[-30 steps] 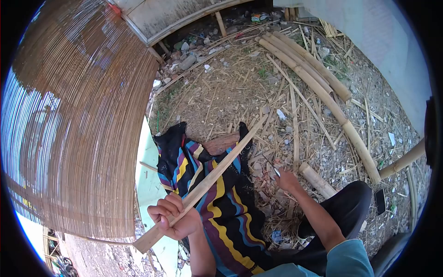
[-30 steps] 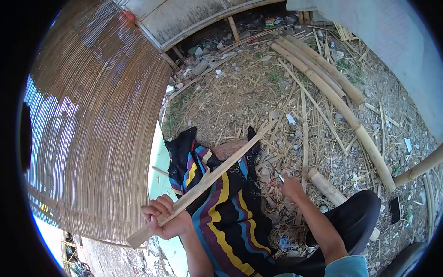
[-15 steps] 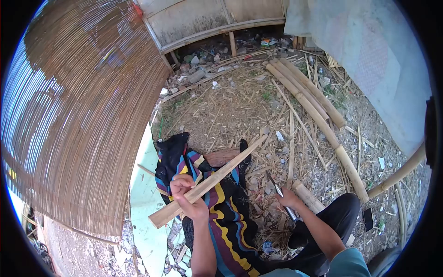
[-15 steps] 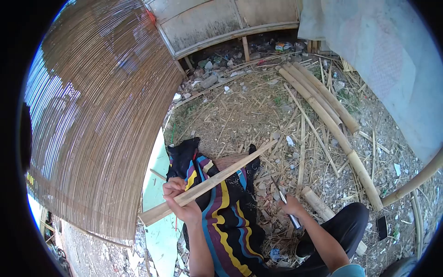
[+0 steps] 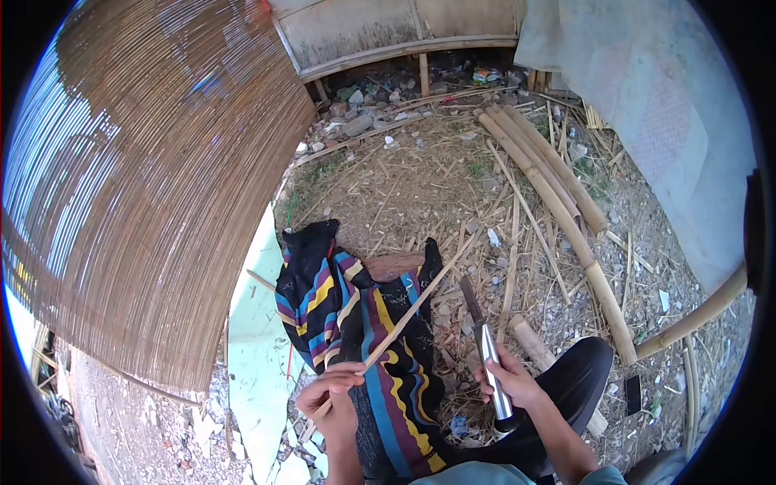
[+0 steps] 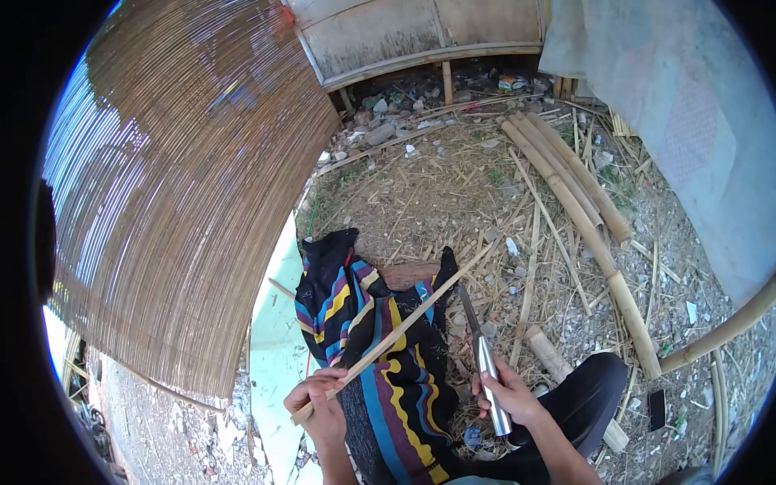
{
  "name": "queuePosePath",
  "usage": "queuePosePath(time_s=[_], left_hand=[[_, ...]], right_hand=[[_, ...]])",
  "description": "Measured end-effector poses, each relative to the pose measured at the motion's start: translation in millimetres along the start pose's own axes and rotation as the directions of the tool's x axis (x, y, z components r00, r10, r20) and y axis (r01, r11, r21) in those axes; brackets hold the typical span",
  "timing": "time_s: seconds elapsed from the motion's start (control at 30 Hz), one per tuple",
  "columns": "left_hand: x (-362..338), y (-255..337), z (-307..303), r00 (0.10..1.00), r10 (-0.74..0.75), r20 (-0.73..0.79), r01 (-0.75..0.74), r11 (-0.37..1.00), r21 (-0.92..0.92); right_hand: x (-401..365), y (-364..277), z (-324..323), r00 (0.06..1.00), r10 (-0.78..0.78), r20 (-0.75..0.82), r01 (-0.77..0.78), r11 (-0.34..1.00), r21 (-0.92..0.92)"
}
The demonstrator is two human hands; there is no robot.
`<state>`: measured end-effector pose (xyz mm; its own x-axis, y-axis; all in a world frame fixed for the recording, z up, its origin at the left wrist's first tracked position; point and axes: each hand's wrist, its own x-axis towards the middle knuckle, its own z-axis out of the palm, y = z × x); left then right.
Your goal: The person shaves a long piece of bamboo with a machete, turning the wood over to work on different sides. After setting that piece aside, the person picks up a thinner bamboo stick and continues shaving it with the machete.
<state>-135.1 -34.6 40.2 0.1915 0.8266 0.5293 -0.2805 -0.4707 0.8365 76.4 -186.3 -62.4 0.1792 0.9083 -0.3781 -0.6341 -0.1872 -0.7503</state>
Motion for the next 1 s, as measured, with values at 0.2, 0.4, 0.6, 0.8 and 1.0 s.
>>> queuePosePath(time_s=[0.2, 0.4, 0.6, 0.8, 1.0], left_hand=[[-17.2, -11.8, -7.0, 0.974, 0.169, 0.148, -0.104, 0.922, -0.372], [-20.7, -5.1, 7.0, 0.932, 0.275, 0.237, -0.137, 0.871, -0.472], [-27.4, 9.2, 10.4, 0.961, 0.178, 0.213, -0.062, 0.886, -0.46], [-26.3, 21.7, 14.8, 0.955, 0.2, 0.217, -0.072, 0.871, -0.487], [-26.7, 44.7, 6.2, 0.962, 0.2, 0.184, -0.089, 0.871, -0.484]], right_hand=[[-28.7, 41.3, 30.3, 0.991, -0.131, 0.035, 0.132, 0.864, -0.486], [-34.7, 57.6, 56.2, 0.974, -0.226, -0.03, 0.163, 0.783, -0.601], [-40.7, 41.5, 75.0, 0.956, -0.285, -0.068, 0.175, 0.741, -0.648], [-46.7, 19.7, 79.9, 0.941, -0.339, -0.011, 0.249, 0.713, -0.655], [-40.7, 7.4, 77.1, 0.911, -0.399, 0.104, 0.339, 0.58, -0.741]])
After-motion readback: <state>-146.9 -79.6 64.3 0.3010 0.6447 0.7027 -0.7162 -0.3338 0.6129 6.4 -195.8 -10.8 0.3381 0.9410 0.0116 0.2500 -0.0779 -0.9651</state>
